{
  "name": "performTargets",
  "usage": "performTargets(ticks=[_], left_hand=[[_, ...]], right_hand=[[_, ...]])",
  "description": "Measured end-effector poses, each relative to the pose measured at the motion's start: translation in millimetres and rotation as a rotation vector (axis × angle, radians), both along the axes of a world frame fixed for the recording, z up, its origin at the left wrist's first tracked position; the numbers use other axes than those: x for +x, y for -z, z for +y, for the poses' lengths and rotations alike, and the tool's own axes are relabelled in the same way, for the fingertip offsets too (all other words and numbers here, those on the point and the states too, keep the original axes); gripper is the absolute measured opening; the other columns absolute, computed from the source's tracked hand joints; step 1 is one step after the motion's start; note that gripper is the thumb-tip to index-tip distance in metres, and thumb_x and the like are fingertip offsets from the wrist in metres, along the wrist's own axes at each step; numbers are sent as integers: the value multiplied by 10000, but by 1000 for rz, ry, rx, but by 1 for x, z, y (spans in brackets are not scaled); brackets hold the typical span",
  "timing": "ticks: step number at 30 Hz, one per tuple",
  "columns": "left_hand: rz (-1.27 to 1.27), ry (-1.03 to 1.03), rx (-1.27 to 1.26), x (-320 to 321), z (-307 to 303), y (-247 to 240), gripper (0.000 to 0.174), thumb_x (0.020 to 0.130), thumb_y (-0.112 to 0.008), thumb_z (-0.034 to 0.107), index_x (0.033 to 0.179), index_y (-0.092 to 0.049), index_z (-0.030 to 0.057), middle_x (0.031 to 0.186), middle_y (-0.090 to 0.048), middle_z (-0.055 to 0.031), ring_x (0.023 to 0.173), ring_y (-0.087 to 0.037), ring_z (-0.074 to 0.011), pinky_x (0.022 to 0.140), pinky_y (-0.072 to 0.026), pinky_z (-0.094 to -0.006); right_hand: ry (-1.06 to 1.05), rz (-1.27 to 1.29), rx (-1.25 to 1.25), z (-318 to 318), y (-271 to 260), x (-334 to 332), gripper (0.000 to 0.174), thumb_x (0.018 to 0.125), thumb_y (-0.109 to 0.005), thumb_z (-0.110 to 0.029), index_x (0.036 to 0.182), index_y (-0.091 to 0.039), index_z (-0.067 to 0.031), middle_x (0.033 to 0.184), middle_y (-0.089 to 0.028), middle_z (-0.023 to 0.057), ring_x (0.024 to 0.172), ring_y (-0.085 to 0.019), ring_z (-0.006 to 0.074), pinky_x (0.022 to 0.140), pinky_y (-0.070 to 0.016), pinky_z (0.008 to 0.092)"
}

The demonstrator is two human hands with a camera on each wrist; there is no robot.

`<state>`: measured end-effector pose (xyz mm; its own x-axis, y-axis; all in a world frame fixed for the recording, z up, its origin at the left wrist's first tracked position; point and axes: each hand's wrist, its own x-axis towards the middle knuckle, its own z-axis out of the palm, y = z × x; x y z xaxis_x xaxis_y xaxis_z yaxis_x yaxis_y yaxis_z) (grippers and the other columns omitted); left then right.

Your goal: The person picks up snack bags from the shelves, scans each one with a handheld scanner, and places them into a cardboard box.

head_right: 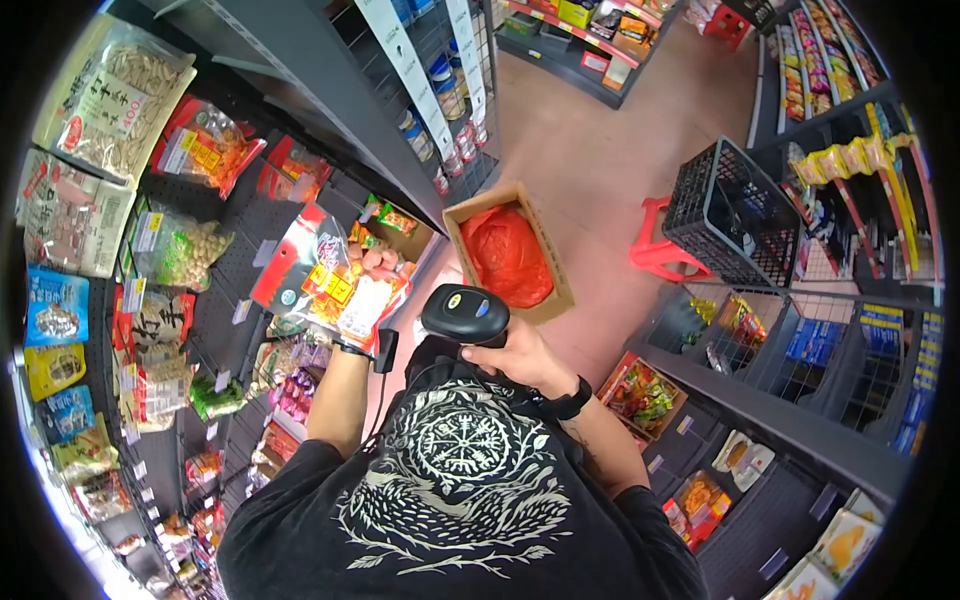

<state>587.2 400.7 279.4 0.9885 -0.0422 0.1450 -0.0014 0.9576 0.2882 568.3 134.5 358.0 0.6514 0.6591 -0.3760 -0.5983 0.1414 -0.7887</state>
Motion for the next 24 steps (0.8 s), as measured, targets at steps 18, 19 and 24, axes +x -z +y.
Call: performTargets(ticks=[18, 19, 24], left_hand=[[721, -199, 1191, 21, -7, 119, 233, 962, -482, 163, 1109, -561, 1, 945, -621, -59, 877, -578, -144, 782, -467, -266], [689, -233, 1405, 33, -22, 129, 238, 950, -495, 163, 1116, -558, 6, 969, -633, -90, 907, -595, -182, 805, -471, -294], [758, -275, 1953, 95, -107, 156, 240, 921, -526, 185, 1111, -526, 37, 1049, -627, -208, 993, -601, -380, 842, -470, -445]], right_hand=[[93, 99, 22, -50, 5, 9, 206, 813, -660, -2, 1001, -577, -16, 722, -565, 6, 591, -514, 74, 534, -432, 238], [143, 141, 21, -59, 14, 4, 189, 819, -652, -13, 993, -578, -13, 712, -562, 13, 597, -522, 85, 547, -435, 243], [405, 284, -72, -90, 36, -29, 137, 825, -646, -31, 935, -570, 4, 702, -567, 44, 597, -548, 132, 566, -449, 270]])
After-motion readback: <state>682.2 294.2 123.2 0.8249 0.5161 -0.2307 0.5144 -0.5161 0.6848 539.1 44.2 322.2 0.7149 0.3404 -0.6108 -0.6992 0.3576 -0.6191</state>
